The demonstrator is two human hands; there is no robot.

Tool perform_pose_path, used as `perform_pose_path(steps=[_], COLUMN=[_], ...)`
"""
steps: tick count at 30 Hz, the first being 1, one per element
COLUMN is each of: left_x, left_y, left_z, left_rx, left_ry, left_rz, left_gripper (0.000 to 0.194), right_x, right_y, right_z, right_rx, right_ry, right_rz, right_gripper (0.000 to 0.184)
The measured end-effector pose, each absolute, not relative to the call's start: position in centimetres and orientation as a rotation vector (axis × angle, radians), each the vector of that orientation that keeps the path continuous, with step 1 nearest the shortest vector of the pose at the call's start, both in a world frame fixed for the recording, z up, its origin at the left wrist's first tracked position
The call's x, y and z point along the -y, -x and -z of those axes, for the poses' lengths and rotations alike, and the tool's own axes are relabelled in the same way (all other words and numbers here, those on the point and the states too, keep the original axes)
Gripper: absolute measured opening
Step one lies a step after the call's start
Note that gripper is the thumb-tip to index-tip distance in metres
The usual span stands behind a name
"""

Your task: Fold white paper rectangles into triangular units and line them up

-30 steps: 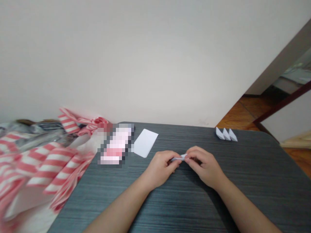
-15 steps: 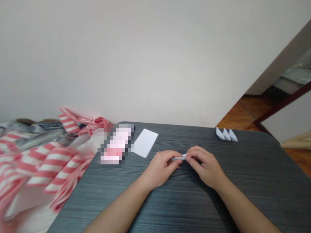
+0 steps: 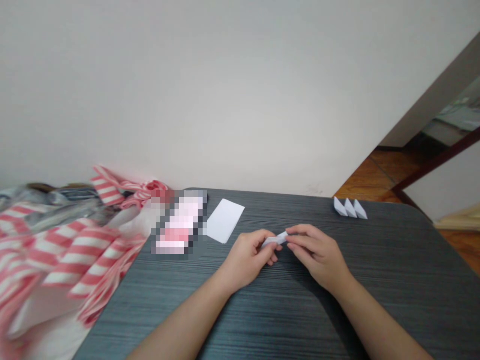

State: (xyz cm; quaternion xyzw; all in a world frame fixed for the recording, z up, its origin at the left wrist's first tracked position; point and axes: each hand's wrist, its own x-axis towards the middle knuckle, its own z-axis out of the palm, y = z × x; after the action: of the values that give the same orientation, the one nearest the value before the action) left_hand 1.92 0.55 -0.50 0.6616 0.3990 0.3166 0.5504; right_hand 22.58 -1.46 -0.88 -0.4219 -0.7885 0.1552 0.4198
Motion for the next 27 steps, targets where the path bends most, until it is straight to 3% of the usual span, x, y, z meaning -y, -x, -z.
perform_pose_path(steps=[27], left_x=[-0.69], left_y=[-1.77], left_z=[0.91], left_rx=[-0.937], left_ry=[-1.893], left_rz=[-0.84], left_gripper=[0.022], right_x=[1.19], right_y=[-22.04], right_z=[0.81], right_rx=[1.953], right_ry=[1.161], right_rz=[-0.567], right_gripper=[0.014])
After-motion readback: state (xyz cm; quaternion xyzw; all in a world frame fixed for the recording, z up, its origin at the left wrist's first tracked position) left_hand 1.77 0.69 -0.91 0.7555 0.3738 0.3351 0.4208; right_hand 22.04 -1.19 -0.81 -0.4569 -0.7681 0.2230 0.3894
